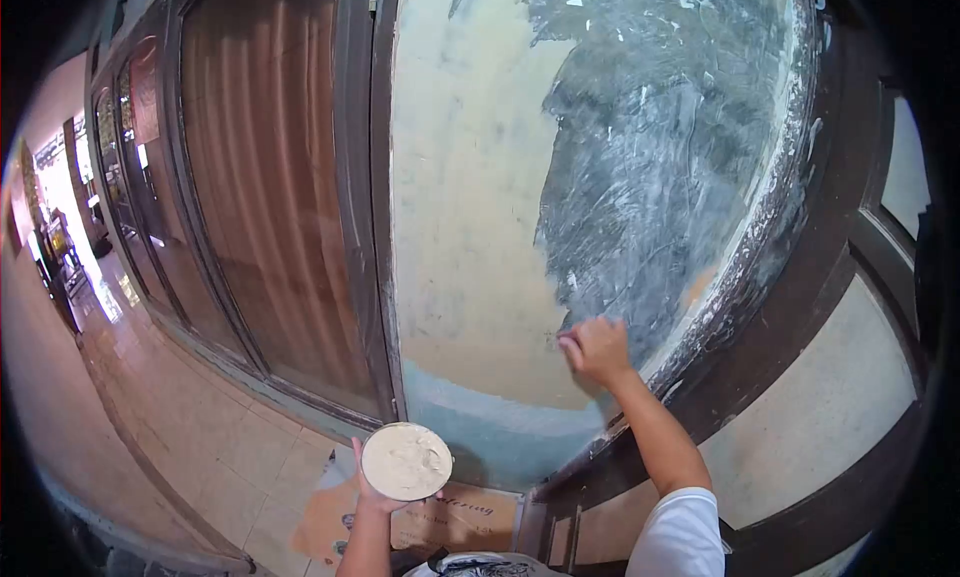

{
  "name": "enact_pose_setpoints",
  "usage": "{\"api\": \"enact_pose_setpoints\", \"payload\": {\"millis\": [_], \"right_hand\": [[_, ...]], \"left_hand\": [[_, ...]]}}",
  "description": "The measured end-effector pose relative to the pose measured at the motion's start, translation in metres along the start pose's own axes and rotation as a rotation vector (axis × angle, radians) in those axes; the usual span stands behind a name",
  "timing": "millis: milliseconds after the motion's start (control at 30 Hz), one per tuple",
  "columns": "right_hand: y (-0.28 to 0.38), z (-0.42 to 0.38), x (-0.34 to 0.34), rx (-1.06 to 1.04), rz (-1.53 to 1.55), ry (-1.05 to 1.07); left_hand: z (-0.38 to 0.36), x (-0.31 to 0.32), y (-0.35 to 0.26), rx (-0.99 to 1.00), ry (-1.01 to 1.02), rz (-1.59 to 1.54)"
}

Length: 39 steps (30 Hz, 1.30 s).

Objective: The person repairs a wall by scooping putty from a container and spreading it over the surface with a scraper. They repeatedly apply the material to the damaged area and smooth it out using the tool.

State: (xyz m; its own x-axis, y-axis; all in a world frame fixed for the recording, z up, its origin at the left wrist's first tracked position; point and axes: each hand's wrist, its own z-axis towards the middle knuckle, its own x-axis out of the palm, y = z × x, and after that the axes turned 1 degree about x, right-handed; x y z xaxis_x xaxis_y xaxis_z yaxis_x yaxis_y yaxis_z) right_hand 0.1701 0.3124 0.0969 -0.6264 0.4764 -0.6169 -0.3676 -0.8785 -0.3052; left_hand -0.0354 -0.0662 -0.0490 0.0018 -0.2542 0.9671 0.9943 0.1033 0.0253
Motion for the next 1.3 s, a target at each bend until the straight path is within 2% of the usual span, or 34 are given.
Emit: {"api": "enact_pose_setpoints", "payload": {"millis": [33,67,133,200,267,300,333,400,433,467,533,567,600,633,667,700,733,800,867,933,967,1000,1033,1100,1133,1200,1233,1300], "right_hand": [[-0.001,0.016,-0.015,0.211,0.040,-0.056],[-0.003,0.026,-0.021,0.209,0.043,-0.055],[-0.010,0.036,-0.027,0.539,0.035,-0.474],[-0.006,0.027,-0.020,0.475,0.023,-0.486],[0.014,0.018,-0.029,0.190,0.100,0.197],[0.008,0.002,0.000,0.008,0.020,0.073],[0.005,0.008,-0.004,0.011,0.018,0.072],[-0.007,0.033,-0.013,0.230,-0.044,-0.015],[-0.007,0.049,-0.026,0.394,0.038,-0.319],[-0.007,0.049,-0.030,0.393,0.036,-0.318],[-0.005,0.046,-0.033,0.325,0.066,-0.435],[-0.003,0.038,-0.028,0.326,0.065,-0.433],[0.000,0.025,-0.016,0.170,0.023,-0.276],[0.002,0.014,-0.008,0.015,-0.022,-0.116],[0.000,0.005,-0.001,-0.139,-0.065,0.044],[-0.005,0.012,-0.001,0.026,-0.129,0.054],[-0.008,0.024,-0.009,0.027,-0.133,0.055],[-0.009,0.040,-0.025,0.406,-0.041,-0.455],[-0.006,0.032,-0.022,0.408,-0.006,-0.491],[0.006,0.012,-0.016,0.127,0.062,0.094],[0.008,-0.001,-0.001,-0.046,0.068,0.069],[0.006,0.004,-0.004,-0.047,0.067,0.068],[0.003,0.016,-0.010,0.087,0.040,-0.016],[-0.007,0.038,-0.021,0.375,-0.010,-0.214],[-0.008,0.037,-0.021,0.375,-0.006,-0.210],[-0.007,0.036,-0.020,0.375,0.029,-0.499],[-0.004,0.026,-0.013,0.376,0.030,-0.499],[0.008,0.006,-0.002,0.036,0.025,0.082]], "left_hand": [[-0.001,0.007,0.002,0.028,-0.016,-0.030],[-0.002,0.011,0.004,0.058,-0.033,-0.062],[-0.005,0.007,0.001,-0.005,0.025,-0.063],[-0.006,0.005,0.002,0.059,-0.095,-0.039],[-0.007,-0.001,0.000,0.020,-0.031,-0.038],[-0.006,0.000,0.002,0.052,-0.072,0.000],[-0.007,0.001,0.002,0.084,-0.118,0.040],[-0.007,0.001,0.000,0.090,-0.188,0.060],[-0.006,-0.001,0.000,0.052,-0.097,0.062],[-0.005,-0.002,0.000,0.016,-0.004,0.062],[-0.006,0.002,0.004,0.049,-0.071,-0.036],[-0.007,-0.006,0.003,0.059,-0.116,0.026],[-0.007,-0.010,0.002,0.067,-0.159,0.089],[-0.005,-0.010,0.003,0.028,-0.034,0.071],[-0.004,-0.011,0.004,0.023,-0.033,0.068],[-0.003,-0.012,0.003,0.008,-0.029,0.101],[-0.002,-0.014,0.001,-0.006,-0.025,0.133],[-0.004,-0.017,0.002,-0.014,-0.045,0.129],[-0.005,-0.014,0.003,0.076,-0.163,0.118],[-0.003,-0.008,0.005,0.106,-0.240,0.083],[-0.003,-0.001,0.007,0.094,-0.231,0.054],[-0.002,0.003,0.008,0.085,-0.220,0.026],[-0.002,0.000,0.006,0.013,-0.044,-0.023],[-0.003,-0.002,0.003,0.000,-0.046,-0.012],[-0.004,-0.004,0.004,-0.013,-0.049,-0.006],[-0.004,-0.007,0.005,-0.008,-0.041,-0.012],[-0.005,-0.007,0.005,0.003,-0.059,0.052],[-0.006,-0.007,0.006,0.015,-0.074,0.113]]}}
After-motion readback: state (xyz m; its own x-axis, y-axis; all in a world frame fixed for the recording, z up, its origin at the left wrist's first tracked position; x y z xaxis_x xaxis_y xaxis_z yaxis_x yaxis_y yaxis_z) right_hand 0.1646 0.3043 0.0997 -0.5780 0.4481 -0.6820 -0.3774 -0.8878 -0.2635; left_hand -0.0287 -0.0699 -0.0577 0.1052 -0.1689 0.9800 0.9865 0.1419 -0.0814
